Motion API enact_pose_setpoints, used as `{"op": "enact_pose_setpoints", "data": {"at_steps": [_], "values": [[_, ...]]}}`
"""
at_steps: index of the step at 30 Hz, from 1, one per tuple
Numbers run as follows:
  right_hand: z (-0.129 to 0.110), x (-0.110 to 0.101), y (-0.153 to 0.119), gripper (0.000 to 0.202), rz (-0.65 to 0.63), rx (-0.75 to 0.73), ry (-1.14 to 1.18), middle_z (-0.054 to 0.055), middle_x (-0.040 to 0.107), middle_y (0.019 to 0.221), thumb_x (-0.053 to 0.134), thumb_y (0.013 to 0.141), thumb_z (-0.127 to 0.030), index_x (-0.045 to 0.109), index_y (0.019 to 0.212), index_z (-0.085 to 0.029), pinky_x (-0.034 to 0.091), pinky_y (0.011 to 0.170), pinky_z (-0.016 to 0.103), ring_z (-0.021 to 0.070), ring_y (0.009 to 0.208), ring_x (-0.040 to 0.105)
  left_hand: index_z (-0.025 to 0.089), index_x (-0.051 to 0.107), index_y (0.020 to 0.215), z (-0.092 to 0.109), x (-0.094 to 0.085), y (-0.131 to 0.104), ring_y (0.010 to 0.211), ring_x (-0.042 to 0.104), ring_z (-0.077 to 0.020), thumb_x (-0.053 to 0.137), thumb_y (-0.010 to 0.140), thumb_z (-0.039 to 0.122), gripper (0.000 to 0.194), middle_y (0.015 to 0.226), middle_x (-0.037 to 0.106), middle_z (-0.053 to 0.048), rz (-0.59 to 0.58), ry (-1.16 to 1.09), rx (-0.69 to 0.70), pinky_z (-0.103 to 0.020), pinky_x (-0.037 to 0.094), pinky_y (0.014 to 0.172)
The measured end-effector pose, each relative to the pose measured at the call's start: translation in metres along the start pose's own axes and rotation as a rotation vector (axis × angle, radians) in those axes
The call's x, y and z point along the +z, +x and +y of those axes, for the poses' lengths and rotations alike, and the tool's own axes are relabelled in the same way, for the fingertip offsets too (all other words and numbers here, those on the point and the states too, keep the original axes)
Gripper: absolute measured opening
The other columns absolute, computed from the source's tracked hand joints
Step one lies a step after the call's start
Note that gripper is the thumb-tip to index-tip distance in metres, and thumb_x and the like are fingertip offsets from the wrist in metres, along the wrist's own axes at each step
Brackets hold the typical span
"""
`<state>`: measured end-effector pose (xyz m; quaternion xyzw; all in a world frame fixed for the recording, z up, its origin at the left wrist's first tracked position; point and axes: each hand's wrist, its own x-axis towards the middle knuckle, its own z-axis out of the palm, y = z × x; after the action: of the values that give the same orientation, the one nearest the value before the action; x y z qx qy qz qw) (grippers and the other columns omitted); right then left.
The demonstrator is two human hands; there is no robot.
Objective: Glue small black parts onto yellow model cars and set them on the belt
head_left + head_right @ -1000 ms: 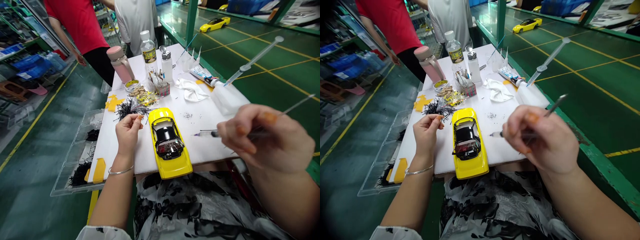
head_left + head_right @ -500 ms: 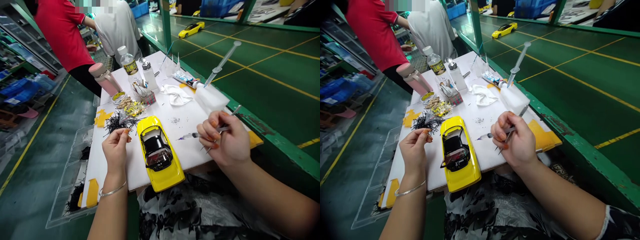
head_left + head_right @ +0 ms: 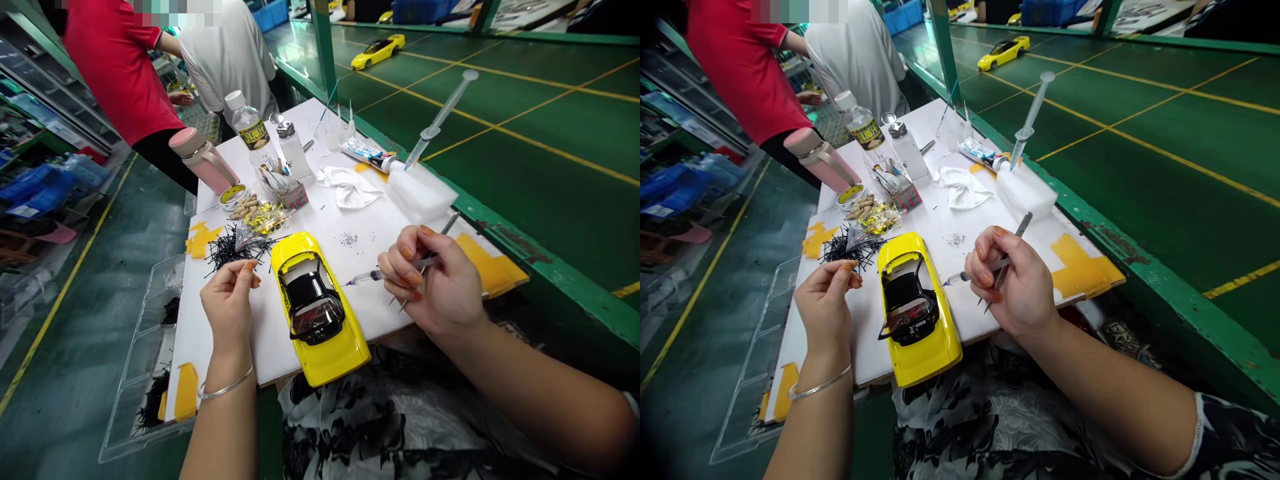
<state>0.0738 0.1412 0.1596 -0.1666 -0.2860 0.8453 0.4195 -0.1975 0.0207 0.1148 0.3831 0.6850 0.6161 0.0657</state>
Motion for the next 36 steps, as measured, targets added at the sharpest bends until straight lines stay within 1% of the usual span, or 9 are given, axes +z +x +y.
{"op": "enact_pose_setpoints", "data": {"at_steps": [7,13,17,20,22,24,28,32,36], "values": [[0.002,0.001,0.000,0.030,0.010,0.001,-0.028,-0.004,0.041,0.047,0.078,0.086,-0.036,0.066,0.065,-0.020,0.022,0.036,0.015,0.0096,0.048,0.026,0.018,0.080,0.089,0.000,0.000,0.000,0.060,0.061,-0.0120,0.076,0.088,0.033,0.016,0.065,0.067,0.001,-0.001,-0.004,0.000,-0.024,0.049,0.061],[-0.007,0.004,0.000,0.035,0.061,-0.082,-0.061,-0.005,0.028,0.048,0.081,0.082,-0.041,0.059,0.063,-0.023,0.017,0.036,0.017,0.0116,0.049,0.020,0.018,0.080,0.089,0.001,0.000,0.000,0.060,0.061,-0.0122,0.075,0.089,0.034,0.017,0.066,0.066,0.001,-0.003,0.017,-0.007,-0.025,0.049,0.062],[-0.039,0.004,0.002,0.038,0.139,-0.310,-0.118,-0.007,0.019,0.048,0.084,0.081,-0.036,0.055,0.060,-0.023,0.013,0.037,0.018,0.0116,0.049,0.018,0.017,0.080,0.090,0.001,-0.001,-0.001,0.061,0.061,-0.0126,0.074,0.090,0.036,0.019,0.067,0.067,0.001,0.000,0.040,-0.014,-0.025,0.050,0.062],[-0.073,0.004,0.007,0.039,0.191,-0.542,-0.238,-0.007,0.028,0.048,0.091,0.078,-0.036,0.058,0.062,-0.023,0.017,0.037,0.021,0.0100,0.047,0.023,0.018,0.080,0.091,0.000,-0.002,-0.001,0.062,0.062,-0.0131,0.075,0.090,0.036,0.019,0.068,0.068,0.000,0.001,0.050,-0.022,-0.025,0.050,0.064],[-0.095,0.005,0.016,0.036,0.216,-0.652,-0.332,-0.005,0.039,0.052,0.083,0.090,-0.037,0.062,0.064,-0.022,0.021,0.038,0.023,0.0090,0.046,0.030,0.018,0.080,0.091,-0.001,-0.003,-0.001,0.063,0.063,-0.0132,0.076,0.090,0.036,0.019,0.068,0.068,0.000,0.001,0.052,-0.027,-0.025,0.050,0.064],[-0.111,0.005,0.031,0.044,0.245,-0.720,-0.395,-0.003,0.042,0.052,0.060,0.106,-0.032,0.062,0.063,-0.021,0.018,0.039,0.025,0.0088,0.044,0.037,0.018,0.081,0.091,-0.002,-0.003,-0.001,0.063,0.063,-0.0132,0.076,0.089,0.036,0.019,0.069,0.069,0.000,0.002,0.051,-0.031,-0.025,0.050,0.064],[-0.122,-0.003,0.069,0.058,0.320,-0.571,-0.493,-0.002,0.048,0.046,0.031,0.113,-0.019,0.060,0.063,-0.017,0.010,0.043,0.027,0.0058,0.041,0.044,0.018,0.081,0.091,-0.001,-0.004,-0.001,0.063,0.063,-0.0135,0.076,0.089,0.037,0.020,0.070,0.070,-0.001,0.011,0.049,-0.036,-0.025,0.050,0.064],[-0.117,-0.018,0.093,0.047,0.342,-0.328,-0.550,-0.002,0.055,0.048,0.039,0.110,-0.017,0.059,0.068,-0.014,0.008,0.045,0.028,0.0029,0.042,0.050,0.017,0.080,0.090,0.000,-0.003,0.000,0.062,0.062,-0.0141,0.075,0.088,0.038,0.021,0.067,0.068,0.000,0.022,0.053,-0.036,-0.026,0.050,0.063],[-0.123,-0.035,0.101,0.042,0.497,-0.408,-0.637,0.008,0.069,0.064,0.047,0.110,-0.027,0.061,0.072,-0.013,0.003,0.044,0.029,0.0090,0.055,0.068,0.017,0.080,0.090,0.000,-0.003,0.000,0.062,0.063,-0.0142,0.076,0.087,0.038,0.021,0.066,0.068,0.000,0.018,0.058,-0.042,-0.026,0.051,0.063]]}}
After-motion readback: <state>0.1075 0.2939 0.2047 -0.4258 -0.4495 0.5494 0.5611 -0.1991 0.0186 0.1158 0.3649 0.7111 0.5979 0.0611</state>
